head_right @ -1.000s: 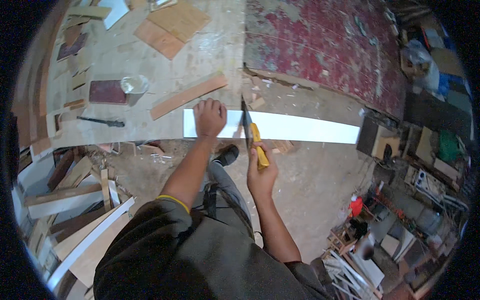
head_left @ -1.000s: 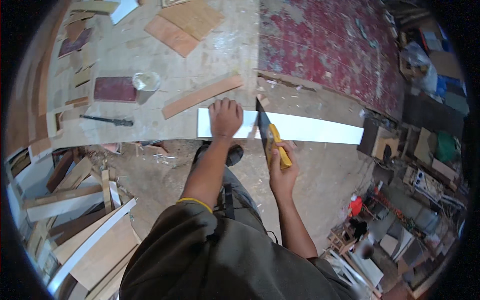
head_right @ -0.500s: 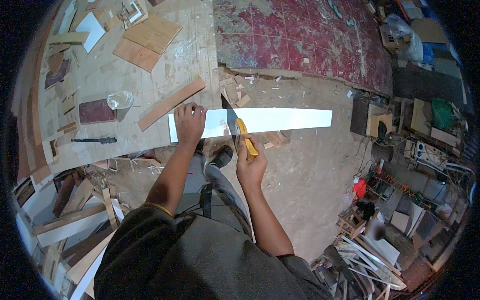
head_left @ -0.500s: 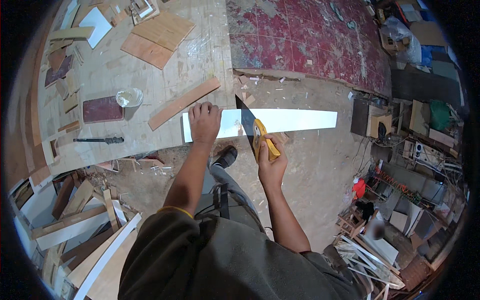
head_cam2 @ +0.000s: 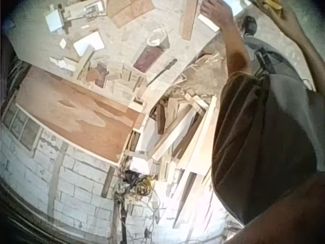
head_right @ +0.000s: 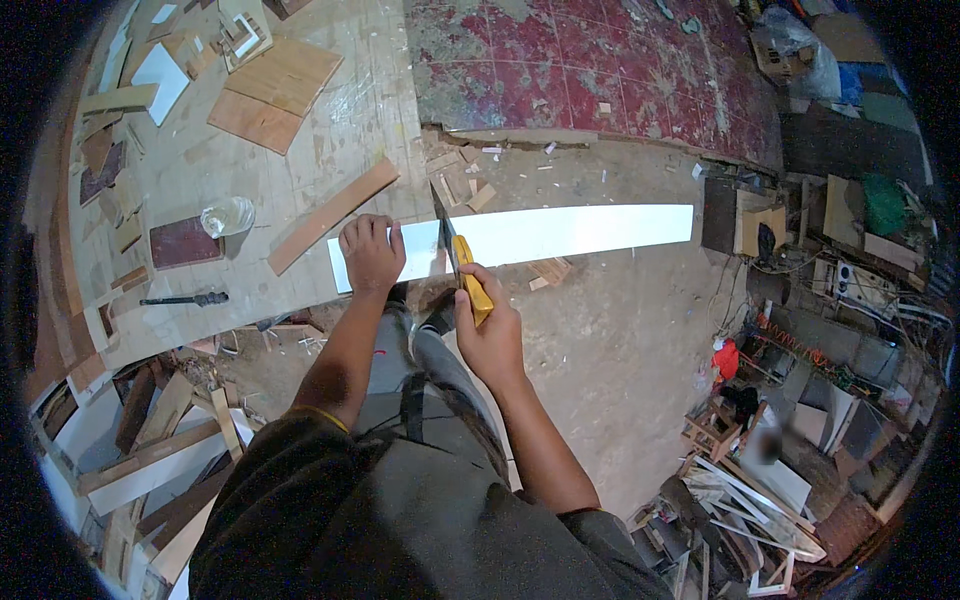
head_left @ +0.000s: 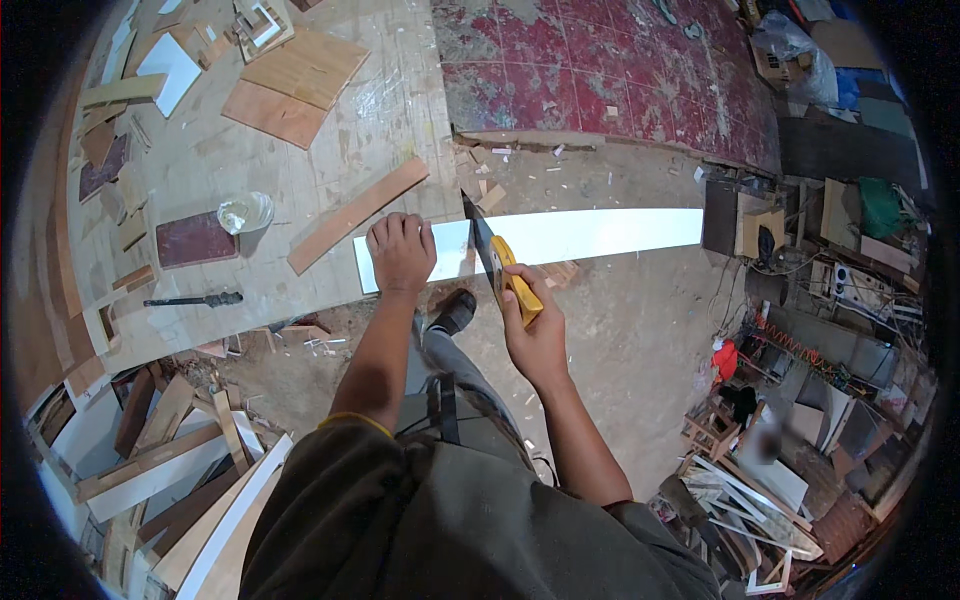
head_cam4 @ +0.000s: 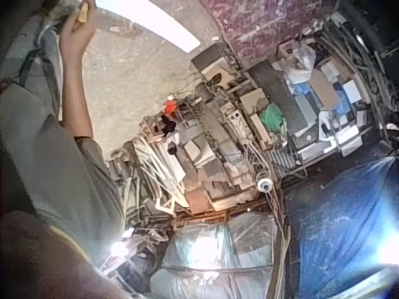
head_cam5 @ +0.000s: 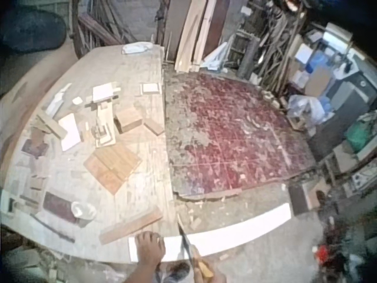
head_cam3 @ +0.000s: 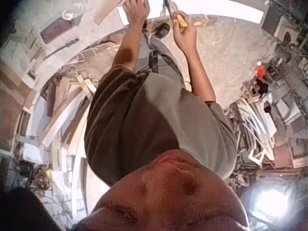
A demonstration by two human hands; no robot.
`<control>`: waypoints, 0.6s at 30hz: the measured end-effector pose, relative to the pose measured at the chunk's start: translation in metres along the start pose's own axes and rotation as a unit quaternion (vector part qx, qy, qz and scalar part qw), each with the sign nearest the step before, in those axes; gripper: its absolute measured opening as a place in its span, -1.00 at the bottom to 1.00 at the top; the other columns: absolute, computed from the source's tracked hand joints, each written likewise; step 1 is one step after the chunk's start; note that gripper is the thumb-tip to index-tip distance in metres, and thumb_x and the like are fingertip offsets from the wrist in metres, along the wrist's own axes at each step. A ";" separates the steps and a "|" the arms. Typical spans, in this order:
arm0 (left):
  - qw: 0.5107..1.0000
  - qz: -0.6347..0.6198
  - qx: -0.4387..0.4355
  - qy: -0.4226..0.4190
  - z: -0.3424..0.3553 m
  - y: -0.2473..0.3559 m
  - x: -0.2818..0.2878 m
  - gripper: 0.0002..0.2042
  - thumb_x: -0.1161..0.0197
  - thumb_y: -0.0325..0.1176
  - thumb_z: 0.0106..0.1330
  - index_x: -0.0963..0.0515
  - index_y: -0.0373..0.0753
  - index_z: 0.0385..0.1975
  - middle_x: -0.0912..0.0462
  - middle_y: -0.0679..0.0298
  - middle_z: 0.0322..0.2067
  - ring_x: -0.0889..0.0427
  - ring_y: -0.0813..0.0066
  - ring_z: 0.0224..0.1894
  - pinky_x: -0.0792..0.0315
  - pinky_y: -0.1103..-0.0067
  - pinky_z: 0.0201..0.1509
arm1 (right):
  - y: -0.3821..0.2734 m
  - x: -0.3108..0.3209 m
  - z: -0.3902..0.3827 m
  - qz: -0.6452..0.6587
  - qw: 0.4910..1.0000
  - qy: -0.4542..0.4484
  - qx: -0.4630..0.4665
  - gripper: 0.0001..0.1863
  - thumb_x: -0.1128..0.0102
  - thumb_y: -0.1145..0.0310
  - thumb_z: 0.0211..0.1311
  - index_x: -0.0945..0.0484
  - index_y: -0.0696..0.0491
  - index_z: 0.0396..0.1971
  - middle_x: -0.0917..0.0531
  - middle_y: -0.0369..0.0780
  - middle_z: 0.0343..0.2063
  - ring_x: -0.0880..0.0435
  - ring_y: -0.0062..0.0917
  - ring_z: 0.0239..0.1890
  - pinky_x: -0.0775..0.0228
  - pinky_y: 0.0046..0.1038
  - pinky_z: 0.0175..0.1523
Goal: Sawing a white wood board into two pieces using a hand saw.
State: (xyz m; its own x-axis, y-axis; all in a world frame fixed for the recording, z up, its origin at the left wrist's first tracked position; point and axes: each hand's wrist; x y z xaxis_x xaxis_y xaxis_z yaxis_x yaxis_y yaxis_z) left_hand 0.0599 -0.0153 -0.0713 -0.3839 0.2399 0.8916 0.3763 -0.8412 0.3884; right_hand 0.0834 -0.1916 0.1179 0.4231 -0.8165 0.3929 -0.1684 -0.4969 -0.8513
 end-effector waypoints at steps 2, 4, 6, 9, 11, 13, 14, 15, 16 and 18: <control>1.000 -0.006 0.019 -0.020 0.000 -0.002 -0.002 -0.81 -0.19 -0.21 0.34 -0.57 -0.20 -0.27 -0.53 0.16 -0.21 -0.46 0.12 -0.05 -0.27 0.20 0.13 | 0.003 0.005 0.001 0.008 0.999 -0.022 -0.027 -0.65 -0.12 0.47 0.43 -0.46 0.09 0.18 -0.66 -0.17 -0.16 -0.58 -0.59 -0.09 -0.44 -0.53 0.00; 0.999 -0.013 0.018 -0.025 0.000 -0.002 -0.003 -0.83 -0.16 -0.25 0.34 -0.56 -0.20 -0.28 -0.53 0.16 -0.21 -0.46 0.11 -0.07 -0.27 0.21 0.11 | 0.007 0.013 0.003 0.070 0.993 -0.061 -0.069 -0.61 -0.11 0.44 0.44 -0.44 0.07 0.23 -0.64 -0.16 -0.12 -0.55 -0.60 -0.07 -0.41 -0.53 0.03; 1.000 -0.008 0.013 -0.022 0.000 0.000 -0.004 -0.84 -0.16 -0.26 0.34 -0.57 -0.20 -0.28 -0.53 0.16 -0.22 -0.45 0.10 -0.08 -0.27 0.21 0.12 | 0.007 0.022 0.005 0.077 0.991 -0.075 -0.080 -0.59 -0.09 0.42 0.44 -0.42 0.06 0.26 -0.63 -0.16 -0.07 -0.53 -0.59 -0.05 -0.39 -0.53 0.05; 0.999 -0.006 0.017 -0.031 0.001 0.001 -0.003 -0.85 -0.16 -0.27 0.34 -0.56 -0.20 -0.29 -0.53 0.17 -0.22 -0.45 0.10 -0.08 -0.27 0.21 0.11 | 0.002 0.027 0.005 0.078 0.988 -0.114 -0.076 -0.56 -0.08 0.41 0.44 -0.39 0.05 0.28 -0.63 -0.13 -0.07 -0.54 -0.58 -0.07 -0.41 -0.51 0.03; 1.000 0.000 0.002 -0.006 0.003 0.000 -0.002 -0.86 -0.16 -0.28 0.31 -0.55 -0.19 -0.30 -0.54 0.19 -0.25 -0.47 0.16 -0.10 -0.27 0.22 0.10 | 0.000 0.025 0.006 0.056 0.988 -0.128 -0.070 -0.52 -0.08 0.42 0.42 -0.36 0.04 0.32 -0.64 -0.09 -0.09 -0.56 -0.57 -0.12 -0.42 -0.51 -0.01; 1.000 -0.002 0.005 -0.006 0.002 0.000 -0.002 -0.87 -0.16 -0.28 0.32 -0.55 -0.19 -0.32 -0.54 0.20 -0.25 -0.47 0.16 -0.10 -0.27 0.23 0.10 | -0.004 0.026 0.006 0.052 0.987 -0.129 -0.082 -0.51 -0.07 0.42 0.42 -0.35 0.03 0.32 -0.64 -0.08 -0.10 -0.57 -0.56 -0.14 -0.42 -0.51 -0.02; 1.000 -0.008 0.008 -0.002 0.001 0.002 -0.004 -0.87 -0.16 -0.28 0.32 -0.56 -0.19 -0.33 -0.55 0.21 -0.26 -0.47 0.16 -0.11 -0.27 0.23 0.10 | -0.002 0.028 0.005 0.043 0.986 -0.129 -0.092 -0.50 -0.07 0.42 0.41 -0.34 0.03 0.33 -0.64 -0.07 -0.11 -0.57 -0.55 -0.16 -0.42 -0.51 -0.03; 1.000 -0.011 0.008 -0.005 0.000 0.001 -0.006 -0.87 -0.16 -0.28 0.32 -0.56 -0.19 -0.33 -0.55 0.21 -0.26 -0.47 0.16 -0.11 -0.27 0.23 0.10 | 0.002 0.027 0.005 0.041 0.986 -0.127 -0.096 -0.50 -0.07 0.42 0.41 -0.34 0.03 0.33 -0.64 -0.07 -0.11 -0.57 -0.55 -0.16 -0.42 -0.51 -0.03; 1.000 -0.020 0.017 -0.011 0.001 -0.001 -0.006 -0.87 -0.16 -0.29 0.33 -0.56 -0.19 -0.32 -0.55 0.20 -0.26 -0.47 0.14 -0.10 -0.28 0.21 0.09 | 0.002 0.026 0.006 0.047 0.988 -0.122 -0.088 -0.50 -0.07 0.42 0.41 -0.34 0.03 0.33 -0.65 -0.08 -0.12 -0.58 -0.55 -0.16 -0.42 -0.51 -0.04; 0.999 -0.032 0.027 -0.017 0.003 -0.002 -0.007 -0.87 -0.16 -0.30 0.35 -0.55 -0.20 -0.31 -0.55 0.20 -0.25 -0.46 0.12 -0.10 -0.29 0.20 0.07 | 0.002 0.027 0.006 0.050 0.989 -0.115 -0.081 -0.50 -0.06 0.42 0.41 -0.34 0.03 0.33 -0.65 -0.09 -0.13 -0.58 -0.55 -0.17 -0.42 -0.51 -0.04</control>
State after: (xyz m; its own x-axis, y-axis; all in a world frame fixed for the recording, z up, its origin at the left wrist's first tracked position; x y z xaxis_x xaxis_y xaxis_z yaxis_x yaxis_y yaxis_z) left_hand 0.0642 -0.0133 -0.0774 -0.3809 0.3100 0.8711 0.3970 -0.7960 0.4569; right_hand 0.1001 -0.2124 0.1247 0.5849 -0.7847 0.2053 -0.3523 -0.4738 -0.8071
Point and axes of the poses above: each hand's wrist, its own z-axis towards the middle knuckle, its own x-axis out of the back of the hand, y = z × x
